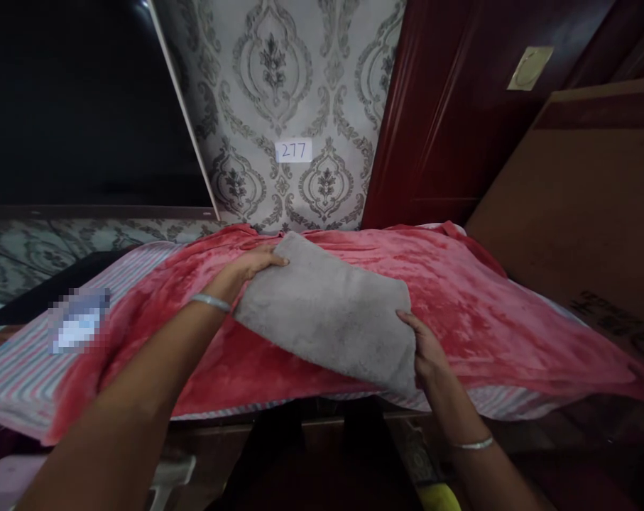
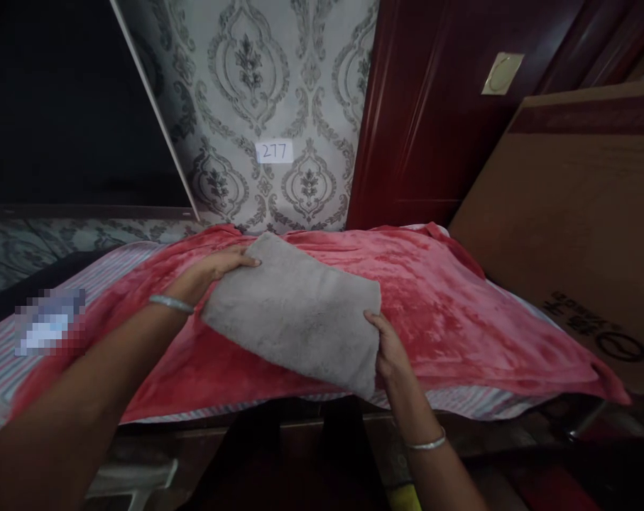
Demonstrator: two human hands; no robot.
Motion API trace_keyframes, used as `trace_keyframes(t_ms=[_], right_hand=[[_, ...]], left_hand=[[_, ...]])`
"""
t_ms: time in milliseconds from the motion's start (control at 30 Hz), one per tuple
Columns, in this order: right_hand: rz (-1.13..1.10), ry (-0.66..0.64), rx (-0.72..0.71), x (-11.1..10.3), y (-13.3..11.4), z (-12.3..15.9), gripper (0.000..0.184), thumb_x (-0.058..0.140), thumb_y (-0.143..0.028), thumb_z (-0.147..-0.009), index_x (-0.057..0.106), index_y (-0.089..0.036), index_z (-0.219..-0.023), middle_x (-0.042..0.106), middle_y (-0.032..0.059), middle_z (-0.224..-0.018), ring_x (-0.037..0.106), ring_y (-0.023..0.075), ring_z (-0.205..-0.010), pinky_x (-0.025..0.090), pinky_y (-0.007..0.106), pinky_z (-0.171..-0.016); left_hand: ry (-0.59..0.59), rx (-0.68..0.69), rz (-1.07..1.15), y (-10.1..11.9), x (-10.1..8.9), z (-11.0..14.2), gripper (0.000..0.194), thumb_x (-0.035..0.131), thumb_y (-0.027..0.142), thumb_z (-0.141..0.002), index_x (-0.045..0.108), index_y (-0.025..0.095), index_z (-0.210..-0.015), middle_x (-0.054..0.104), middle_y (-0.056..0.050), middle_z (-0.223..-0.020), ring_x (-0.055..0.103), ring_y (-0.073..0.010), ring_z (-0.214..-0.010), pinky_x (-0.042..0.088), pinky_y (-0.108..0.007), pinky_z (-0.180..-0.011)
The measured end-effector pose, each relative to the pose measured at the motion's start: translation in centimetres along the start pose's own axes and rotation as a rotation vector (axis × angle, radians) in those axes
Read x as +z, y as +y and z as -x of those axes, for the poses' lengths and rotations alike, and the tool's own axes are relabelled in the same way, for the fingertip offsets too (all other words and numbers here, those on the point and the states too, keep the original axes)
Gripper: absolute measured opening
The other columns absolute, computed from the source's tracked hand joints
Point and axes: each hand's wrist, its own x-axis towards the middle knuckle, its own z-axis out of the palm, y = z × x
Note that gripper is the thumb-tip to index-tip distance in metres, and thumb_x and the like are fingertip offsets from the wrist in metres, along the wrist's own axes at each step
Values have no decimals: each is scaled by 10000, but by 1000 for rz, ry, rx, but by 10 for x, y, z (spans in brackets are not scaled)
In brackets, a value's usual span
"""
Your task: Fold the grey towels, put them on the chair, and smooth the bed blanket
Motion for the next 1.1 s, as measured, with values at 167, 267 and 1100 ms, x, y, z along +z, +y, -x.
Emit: trace_keyframes(t_ms=[167,267,1100], right_hand=[[-167,24,-60,28,25,12,466,811,-339,-669,651,-290,-1105,786,6,-1071,740,258,-937,620,401,-814],[-227,-3,-7,43,39,20,508,841,-297,-683,617,-318,-1139,770,-28,-1064,736,201,-840,621,350,-727],[-572,-147,236,96,78,27,214,802,-244,-717,610,-242,-812,730,19,-919,704,247,-1003,556,504,-1032]], left_hand=[[21,-6,-492,25,-2,-62,306,735,84,-661,765,127,-963,766,-100,-857,707,-294,-877,536,-380,-830],[41,43,-724,33,2,-89,293,780,64,-578,766,157,-856,750,-89,-820,677,-323,-1022,493,-356,-919],[426,112,29,-108,22,1,535,705,180,-746,651,155,-1277,661,-155,-1345,580,-311,-1299,434,-451,-1134]])
